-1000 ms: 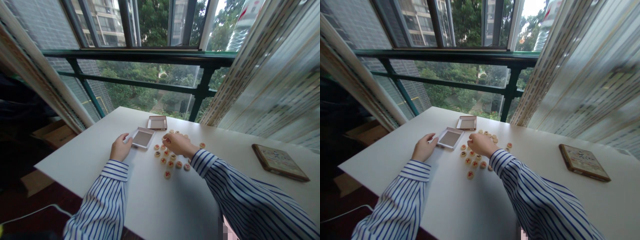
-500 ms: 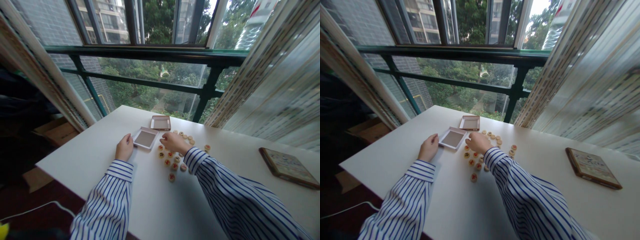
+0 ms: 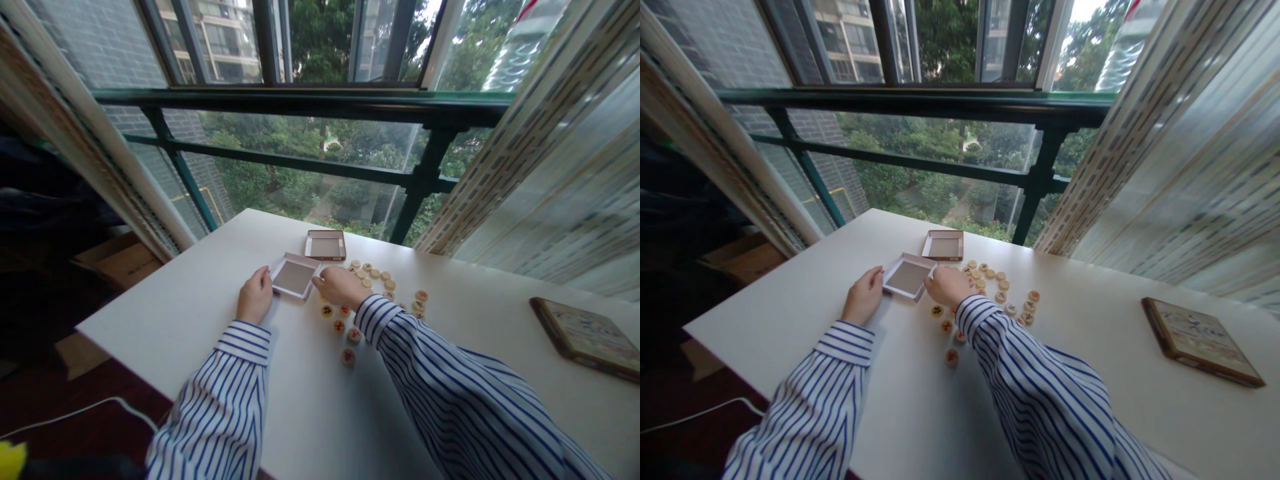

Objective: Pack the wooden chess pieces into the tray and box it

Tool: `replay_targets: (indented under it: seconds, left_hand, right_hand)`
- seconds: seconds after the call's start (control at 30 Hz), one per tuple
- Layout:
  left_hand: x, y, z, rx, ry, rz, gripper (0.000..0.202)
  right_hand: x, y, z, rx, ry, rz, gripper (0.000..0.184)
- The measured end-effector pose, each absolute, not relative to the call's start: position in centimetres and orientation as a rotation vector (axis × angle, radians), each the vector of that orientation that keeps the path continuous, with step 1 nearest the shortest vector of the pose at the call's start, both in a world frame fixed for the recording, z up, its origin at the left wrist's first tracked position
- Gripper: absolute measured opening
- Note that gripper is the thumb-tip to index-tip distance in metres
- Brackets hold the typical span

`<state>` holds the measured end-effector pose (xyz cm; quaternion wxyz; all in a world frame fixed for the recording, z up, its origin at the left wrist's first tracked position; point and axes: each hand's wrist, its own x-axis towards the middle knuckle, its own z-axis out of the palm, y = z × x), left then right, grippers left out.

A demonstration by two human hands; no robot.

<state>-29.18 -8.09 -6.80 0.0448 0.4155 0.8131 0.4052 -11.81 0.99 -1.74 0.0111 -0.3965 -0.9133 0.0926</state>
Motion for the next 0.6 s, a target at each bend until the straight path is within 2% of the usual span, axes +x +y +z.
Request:
replay_targets:
  seconds: [0.6]
  left_hand:
    - [-29.21, -8.20, -7.15, 1.249, 2.385, 1.393, 0.036]
  right_hand:
    - [-12.39, 0.50, -2.33, -1.224, -2.827, 0.302, 0.048]
